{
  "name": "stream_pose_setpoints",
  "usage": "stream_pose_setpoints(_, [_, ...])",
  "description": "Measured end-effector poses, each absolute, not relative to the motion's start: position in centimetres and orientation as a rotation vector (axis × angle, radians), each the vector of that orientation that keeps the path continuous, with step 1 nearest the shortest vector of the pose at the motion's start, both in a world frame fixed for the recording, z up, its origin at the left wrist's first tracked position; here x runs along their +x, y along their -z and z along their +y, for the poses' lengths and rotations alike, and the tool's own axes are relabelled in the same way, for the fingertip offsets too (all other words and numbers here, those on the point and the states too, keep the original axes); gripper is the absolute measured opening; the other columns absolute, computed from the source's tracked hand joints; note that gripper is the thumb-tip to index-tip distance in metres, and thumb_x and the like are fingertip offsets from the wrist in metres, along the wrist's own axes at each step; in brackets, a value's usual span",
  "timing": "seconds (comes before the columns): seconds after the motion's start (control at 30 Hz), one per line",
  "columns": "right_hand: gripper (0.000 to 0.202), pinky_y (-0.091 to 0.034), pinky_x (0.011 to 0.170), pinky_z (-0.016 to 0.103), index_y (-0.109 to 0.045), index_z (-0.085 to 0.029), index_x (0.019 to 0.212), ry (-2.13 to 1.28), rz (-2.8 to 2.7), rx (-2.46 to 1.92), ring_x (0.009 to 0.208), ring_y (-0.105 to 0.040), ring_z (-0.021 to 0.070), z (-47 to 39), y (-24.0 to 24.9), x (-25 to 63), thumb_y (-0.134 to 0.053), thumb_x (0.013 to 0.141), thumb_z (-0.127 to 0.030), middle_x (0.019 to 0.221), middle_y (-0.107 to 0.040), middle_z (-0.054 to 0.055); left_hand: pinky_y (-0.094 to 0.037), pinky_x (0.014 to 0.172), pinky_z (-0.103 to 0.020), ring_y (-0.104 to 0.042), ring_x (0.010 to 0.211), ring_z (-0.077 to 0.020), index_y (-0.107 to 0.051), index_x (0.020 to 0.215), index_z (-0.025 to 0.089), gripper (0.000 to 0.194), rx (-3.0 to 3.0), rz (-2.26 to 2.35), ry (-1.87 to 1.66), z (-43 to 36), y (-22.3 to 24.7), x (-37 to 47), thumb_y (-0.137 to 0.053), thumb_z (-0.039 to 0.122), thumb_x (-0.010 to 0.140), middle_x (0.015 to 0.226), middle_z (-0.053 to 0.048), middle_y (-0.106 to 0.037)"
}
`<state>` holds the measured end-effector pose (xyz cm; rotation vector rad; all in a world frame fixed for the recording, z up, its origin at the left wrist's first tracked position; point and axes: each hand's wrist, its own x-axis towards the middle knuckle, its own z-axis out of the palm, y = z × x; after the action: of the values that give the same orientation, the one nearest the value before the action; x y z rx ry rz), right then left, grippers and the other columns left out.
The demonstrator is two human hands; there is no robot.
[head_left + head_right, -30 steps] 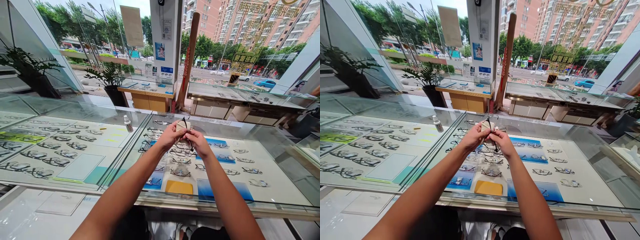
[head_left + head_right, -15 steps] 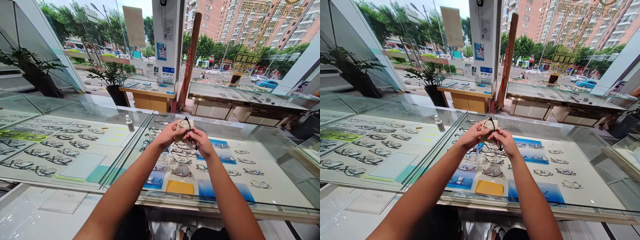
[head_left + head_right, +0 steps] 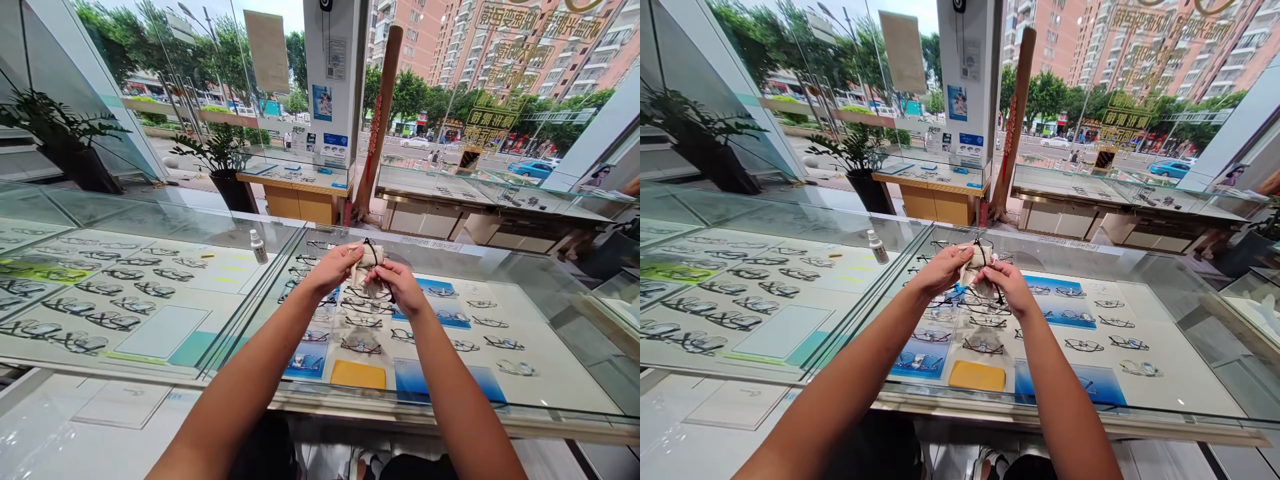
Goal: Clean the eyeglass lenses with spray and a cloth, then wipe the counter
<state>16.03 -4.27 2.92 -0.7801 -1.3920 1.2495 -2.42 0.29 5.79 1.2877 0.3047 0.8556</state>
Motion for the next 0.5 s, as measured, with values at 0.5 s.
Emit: stream_pose_setpoints(0.5, [0.044,-0.043,0.071,0.032,-0.079,-0.019,0.083,-1.19,-1.454,-0.769,0.075,-0.056,0.0194,-4.5,-2.9,15.9,-0.081,0.088,-0.062,0.086,-0.073,0.007,-0.046,0.053,-0.023,-0.057,0.051,-0.0114,-0.068,0.083,0.012,0.056,1.219,0.368,-1.065,0.0,-4.7,-0.9,-0.081,0.067,0.083,0.065,-0.003,-0.067])
